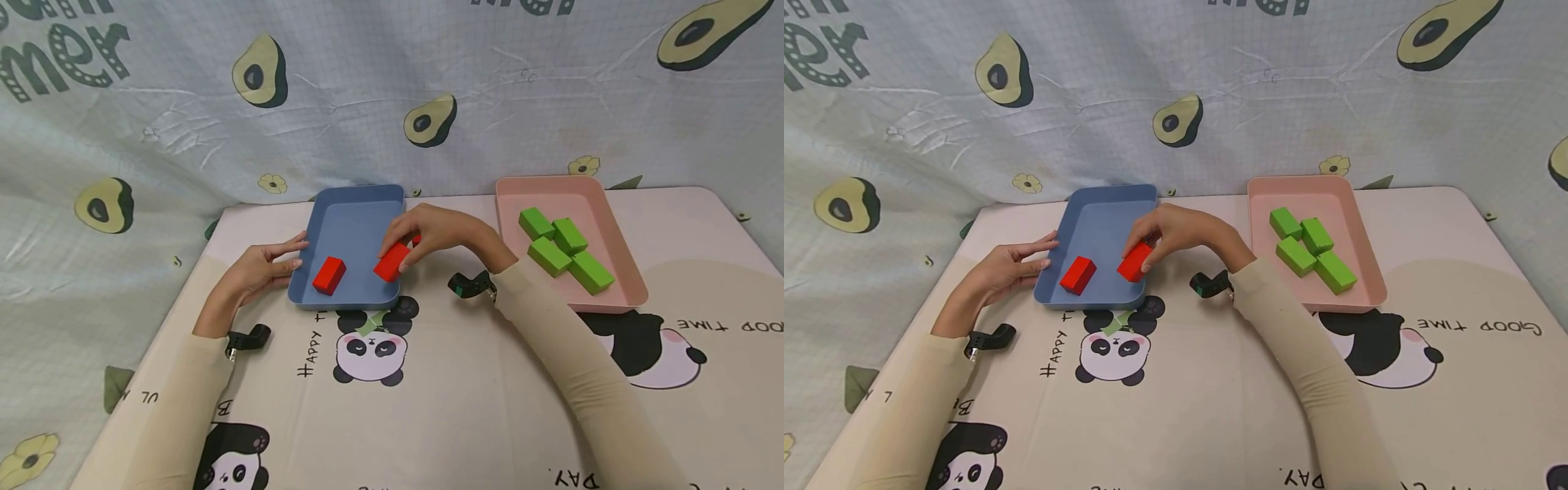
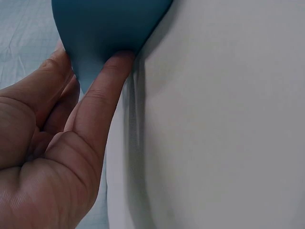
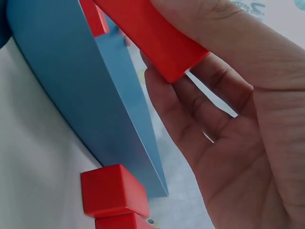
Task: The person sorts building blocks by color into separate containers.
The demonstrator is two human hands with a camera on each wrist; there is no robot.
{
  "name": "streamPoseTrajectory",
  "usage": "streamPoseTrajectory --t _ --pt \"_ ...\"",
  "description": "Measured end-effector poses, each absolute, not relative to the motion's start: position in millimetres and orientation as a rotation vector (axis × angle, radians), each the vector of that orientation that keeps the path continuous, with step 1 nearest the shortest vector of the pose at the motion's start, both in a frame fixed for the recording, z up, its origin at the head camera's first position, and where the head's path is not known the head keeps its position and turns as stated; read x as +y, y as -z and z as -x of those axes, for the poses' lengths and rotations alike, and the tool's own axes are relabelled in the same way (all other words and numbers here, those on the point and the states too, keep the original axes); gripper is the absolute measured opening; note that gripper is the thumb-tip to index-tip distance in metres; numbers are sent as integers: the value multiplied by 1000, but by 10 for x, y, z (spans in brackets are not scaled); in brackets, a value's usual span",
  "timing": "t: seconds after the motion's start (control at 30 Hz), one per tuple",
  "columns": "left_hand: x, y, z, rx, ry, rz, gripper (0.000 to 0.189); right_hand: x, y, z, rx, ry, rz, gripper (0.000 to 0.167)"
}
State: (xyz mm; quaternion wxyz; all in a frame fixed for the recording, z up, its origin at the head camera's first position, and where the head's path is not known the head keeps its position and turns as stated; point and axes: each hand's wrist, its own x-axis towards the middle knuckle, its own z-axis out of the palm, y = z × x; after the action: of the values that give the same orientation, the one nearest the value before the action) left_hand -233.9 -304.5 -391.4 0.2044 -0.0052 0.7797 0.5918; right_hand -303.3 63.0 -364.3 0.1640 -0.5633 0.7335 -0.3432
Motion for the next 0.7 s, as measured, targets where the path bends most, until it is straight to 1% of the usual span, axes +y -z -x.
streamPoseTrajectory --t 0.13,0.4,0.7 --pt "-3039 3922 2349 2176 -1653 22 58 624 3664 3037 2123 985 1593 37" --pt "-3038 3902 2331 2162 -1664 4 58 614 3647 3014 2141 1055 1484 39" --pt "-3037 3905 2325 2156 -1672 -6 59 572 3648 2990 2102 1088 1472 39"
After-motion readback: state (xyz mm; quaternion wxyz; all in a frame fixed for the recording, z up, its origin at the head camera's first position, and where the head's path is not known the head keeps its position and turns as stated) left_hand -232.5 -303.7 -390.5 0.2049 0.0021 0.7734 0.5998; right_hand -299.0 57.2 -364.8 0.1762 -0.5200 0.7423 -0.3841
